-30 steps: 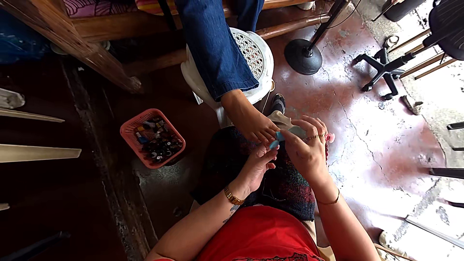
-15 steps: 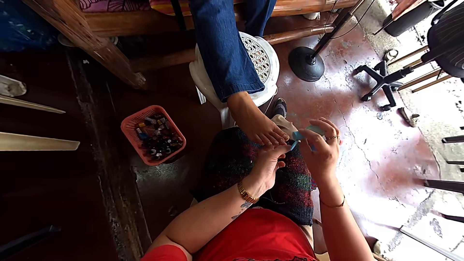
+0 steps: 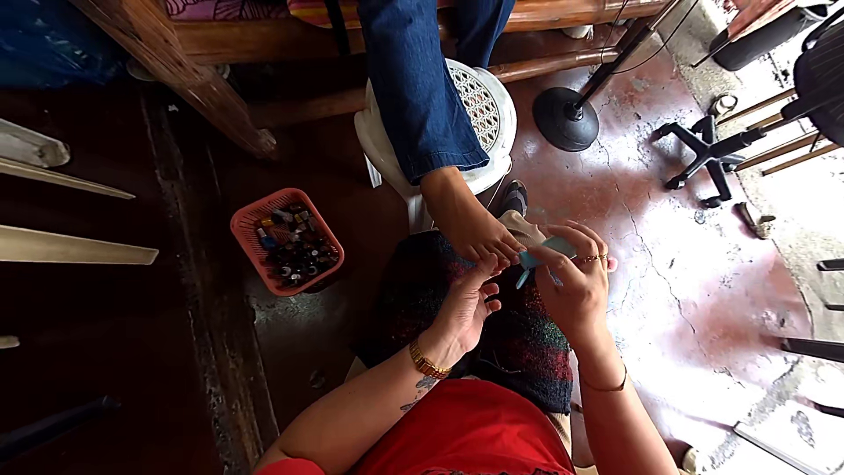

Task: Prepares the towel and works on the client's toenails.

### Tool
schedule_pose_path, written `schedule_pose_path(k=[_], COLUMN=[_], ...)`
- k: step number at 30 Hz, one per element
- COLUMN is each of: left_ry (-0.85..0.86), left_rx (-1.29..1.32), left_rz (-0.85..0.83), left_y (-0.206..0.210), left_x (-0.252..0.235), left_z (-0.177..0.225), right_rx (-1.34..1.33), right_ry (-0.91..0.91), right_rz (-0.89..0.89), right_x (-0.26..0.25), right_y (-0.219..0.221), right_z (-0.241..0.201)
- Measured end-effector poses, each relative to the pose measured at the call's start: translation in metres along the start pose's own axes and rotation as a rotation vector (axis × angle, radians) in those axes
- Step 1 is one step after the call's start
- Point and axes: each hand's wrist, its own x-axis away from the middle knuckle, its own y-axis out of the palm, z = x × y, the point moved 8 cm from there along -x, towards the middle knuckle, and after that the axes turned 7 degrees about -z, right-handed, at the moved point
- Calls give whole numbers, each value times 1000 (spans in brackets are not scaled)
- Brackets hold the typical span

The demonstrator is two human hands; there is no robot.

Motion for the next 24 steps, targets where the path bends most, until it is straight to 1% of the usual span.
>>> schedule_pose_path(k=[3, 8, 11, 13, 18, 20, 24], left_ry=[9, 48, 68, 42, 47, 35, 46], left_rx=[-9, 23, -2, -15, -98, -108, -121], left_rz=[38, 28, -26, -18, -60, -36, -44], left_y=[-9, -5, -5, -10, -14, -17, -14], left_x=[-3, 0, 1, 0, -1, -2, -2], left_z=[2, 4, 7, 9, 15, 15, 17], right_rx=[12, 109, 36, -14, -44, -33, 48], right_ry=[-45, -149, -57, 6, 72, 69, 9], right_rz=[-5, -94, -81, -56, -63, -70, -13], right_x=[-1, -8, -8, -5, 10, 12, 6], right_y=[1, 18, 12, 6, 1, 2, 5], right_z=[-12, -30, -20, -12, -3, -5, -16])
